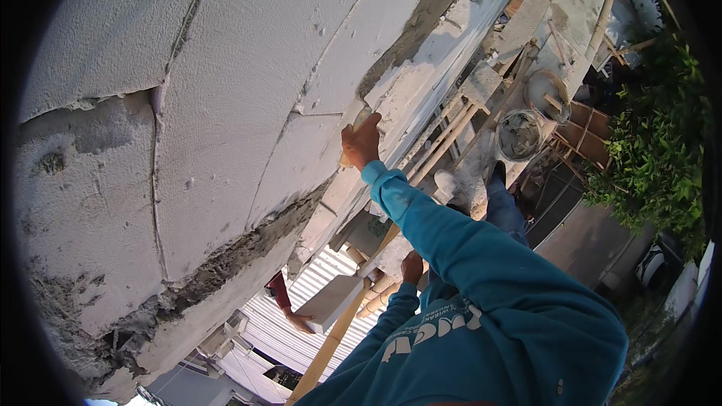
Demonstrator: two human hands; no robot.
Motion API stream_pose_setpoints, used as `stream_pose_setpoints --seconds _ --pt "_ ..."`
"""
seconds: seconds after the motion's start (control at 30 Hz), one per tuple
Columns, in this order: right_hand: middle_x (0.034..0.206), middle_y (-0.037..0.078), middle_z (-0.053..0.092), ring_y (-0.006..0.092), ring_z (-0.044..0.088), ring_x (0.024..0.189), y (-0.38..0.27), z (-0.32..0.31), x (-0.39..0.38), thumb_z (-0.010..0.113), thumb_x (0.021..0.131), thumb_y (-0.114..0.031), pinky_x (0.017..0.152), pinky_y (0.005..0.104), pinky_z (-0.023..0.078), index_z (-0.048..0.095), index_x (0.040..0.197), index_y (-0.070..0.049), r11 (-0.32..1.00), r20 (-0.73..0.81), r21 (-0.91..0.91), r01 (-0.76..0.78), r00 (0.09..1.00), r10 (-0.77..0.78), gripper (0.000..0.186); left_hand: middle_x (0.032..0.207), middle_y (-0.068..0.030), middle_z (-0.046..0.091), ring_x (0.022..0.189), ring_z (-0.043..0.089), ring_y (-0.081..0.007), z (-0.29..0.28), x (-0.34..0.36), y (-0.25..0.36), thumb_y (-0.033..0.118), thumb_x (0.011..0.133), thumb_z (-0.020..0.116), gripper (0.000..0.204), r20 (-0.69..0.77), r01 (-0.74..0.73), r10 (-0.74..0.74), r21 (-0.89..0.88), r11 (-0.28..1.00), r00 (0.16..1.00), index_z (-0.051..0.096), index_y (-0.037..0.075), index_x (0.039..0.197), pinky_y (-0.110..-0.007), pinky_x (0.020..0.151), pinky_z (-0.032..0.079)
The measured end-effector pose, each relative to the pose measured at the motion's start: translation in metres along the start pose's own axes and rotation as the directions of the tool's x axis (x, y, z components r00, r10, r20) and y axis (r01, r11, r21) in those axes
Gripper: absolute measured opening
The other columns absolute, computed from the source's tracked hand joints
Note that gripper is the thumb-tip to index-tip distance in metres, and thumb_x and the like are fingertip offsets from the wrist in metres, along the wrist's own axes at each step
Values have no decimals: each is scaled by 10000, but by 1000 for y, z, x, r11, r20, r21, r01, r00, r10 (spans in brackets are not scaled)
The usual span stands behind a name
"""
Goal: The person applies mortar to a wall and sets white rectangular tiles into place using a trowel and a notched trowel. They smooth the mortar, position each tile, and adjust alignment while working on scaffolding.
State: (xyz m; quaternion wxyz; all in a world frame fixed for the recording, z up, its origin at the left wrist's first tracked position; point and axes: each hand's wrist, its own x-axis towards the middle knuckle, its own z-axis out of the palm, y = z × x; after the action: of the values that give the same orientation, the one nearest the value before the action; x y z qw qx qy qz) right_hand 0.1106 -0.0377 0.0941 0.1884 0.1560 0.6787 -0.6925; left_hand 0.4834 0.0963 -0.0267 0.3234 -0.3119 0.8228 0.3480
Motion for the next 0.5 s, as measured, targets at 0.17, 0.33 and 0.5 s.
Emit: stream_pose_setpoints --seconds 0.17,0.33,0.5 --pt "941 315 601 473 642 870 -2 -3 -63 606 846 -112 788 509 520 310 1110 6 990 133 -105 -98 985 112 414 1020 -222 696 949 649 -431 20 23 -32 363 921 557 350 -141 -71 60 -77 994 988 671 67 1069 -518 800 501" --pt "941 252 605 334 677 709 -8 -52 -63 633 864 -109 489 424 594 328 1118 -27 968 189 84 -238 957 219 406 1064 -197 691 947 647 -411 -14 42 1 331 928 557 322 -328 -201 150 -128 971 933 670 63 1067 -497 791 507" --pt "866 98 553 187 586 590 4 -103 32 675 836 -109 445 368 553 411 1101 -62 929 76 306 -209 978 195 377 1250 -148 641 1152 588 -353 -40 22 15 308 980 447 366 -214 13 -89 -334 942 973 661 61 1143 -437 982 456"
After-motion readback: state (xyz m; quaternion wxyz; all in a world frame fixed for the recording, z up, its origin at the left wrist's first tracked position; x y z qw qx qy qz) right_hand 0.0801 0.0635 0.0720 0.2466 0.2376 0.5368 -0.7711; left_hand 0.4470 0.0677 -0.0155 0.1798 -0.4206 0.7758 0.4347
